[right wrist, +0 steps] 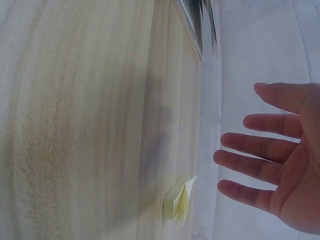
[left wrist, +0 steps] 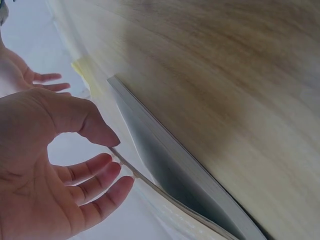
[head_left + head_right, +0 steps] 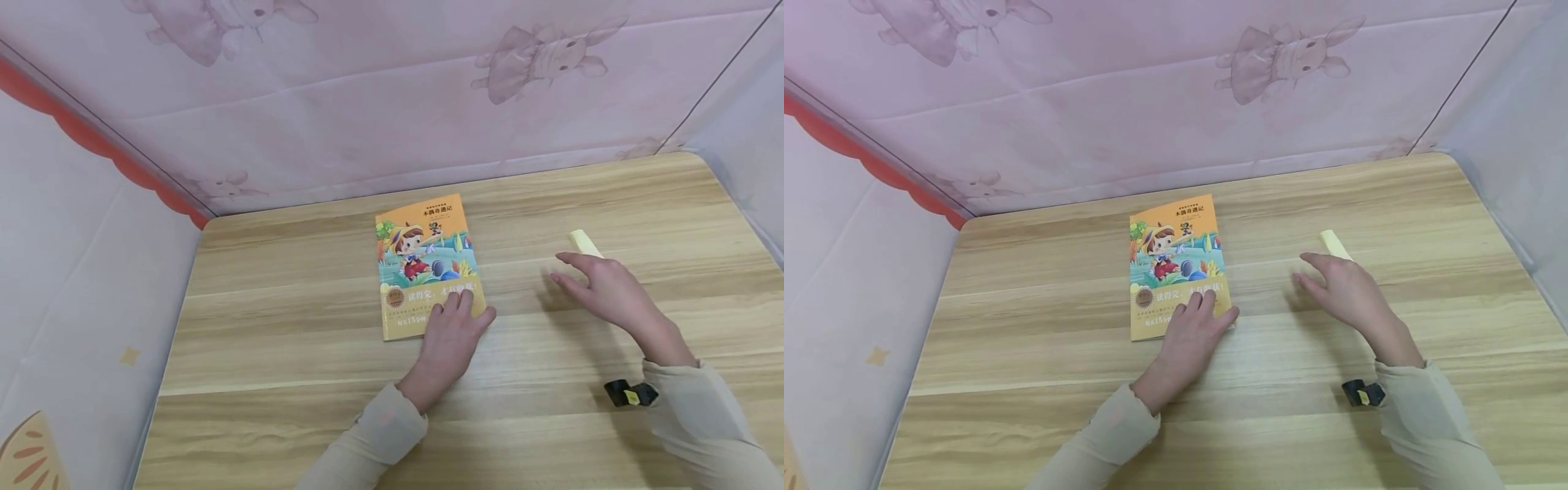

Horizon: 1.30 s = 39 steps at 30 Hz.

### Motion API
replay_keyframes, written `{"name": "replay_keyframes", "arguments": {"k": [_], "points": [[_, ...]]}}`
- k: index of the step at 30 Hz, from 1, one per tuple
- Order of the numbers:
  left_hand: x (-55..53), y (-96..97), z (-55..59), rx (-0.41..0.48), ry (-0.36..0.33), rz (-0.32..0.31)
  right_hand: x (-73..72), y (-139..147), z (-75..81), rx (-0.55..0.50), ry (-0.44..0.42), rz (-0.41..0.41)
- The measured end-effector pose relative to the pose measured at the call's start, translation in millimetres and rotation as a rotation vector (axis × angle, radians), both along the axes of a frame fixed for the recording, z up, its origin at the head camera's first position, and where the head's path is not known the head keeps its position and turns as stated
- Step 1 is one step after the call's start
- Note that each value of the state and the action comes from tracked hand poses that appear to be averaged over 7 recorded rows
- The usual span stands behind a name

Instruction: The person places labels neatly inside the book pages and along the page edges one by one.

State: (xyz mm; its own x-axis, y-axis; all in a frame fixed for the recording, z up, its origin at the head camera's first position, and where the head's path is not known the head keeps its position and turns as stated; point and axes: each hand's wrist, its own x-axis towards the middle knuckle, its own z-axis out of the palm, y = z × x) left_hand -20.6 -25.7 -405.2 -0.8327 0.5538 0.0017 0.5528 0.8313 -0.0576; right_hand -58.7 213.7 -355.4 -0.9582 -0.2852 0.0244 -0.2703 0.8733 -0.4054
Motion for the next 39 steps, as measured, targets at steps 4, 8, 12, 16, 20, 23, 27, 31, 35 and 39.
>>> {"name": "replay_keyframes", "arguments": {"k": [4, 8, 12, 16, 20, 23, 27, 31, 35, 39], "points": [[0.6, 0.6, 5.6, 0.022, -0.015, -0.008, 0.4, 0.2, 1.2, -0.001, 0.006, 0.001], [1.3, 2.1, 8.3, 0.045, -0.032, -0.014, 0.7, 0.7, 1.8, -0.002, -0.017, -0.005], [1.3, 3.6, 8.8, 0.05, -0.031, -0.012, 1.0, 0.7, 2.2, -0.003, -0.022, -0.009], [1.0, 6.0, 11.0, 0.019, -0.048, -0.005, 1.1, 4.0, -5.0, -0.031, -0.017, -0.007], [1.2, 7.1, 13.7, 0.018, -0.062, 0.013, 0.6, 7.5, -11.7, -0.056, -0.027, -0.006], [1.0, 8.2, 16.2, 0.045, -0.07, 0.039, 0.2, 9.9, -16.3, -0.075, -0.037, -0.006], [1.2, 10.1, 21.5, 0.085, -0.112, 0.085, -0.3, 12.8, -22.9, -0.098, -0.051, -0.007], [2.7, 11.0, 29.4, 0.106, -0.147, 0.131, -0.6, 15.6, -30.0, -0.121, -0.053, -0.004], [5.4, 10.2, 39.2, 0.144, -0.172, 0.193, -0.7, 17.9, -36.9, -0.146, -0.064, 0.001], [6.5, 7.6, 49.3, 0.2, -0.162, 0.239, -1.0, 20.3, -43.5, -0.17, -0.081, 0.004]]}}
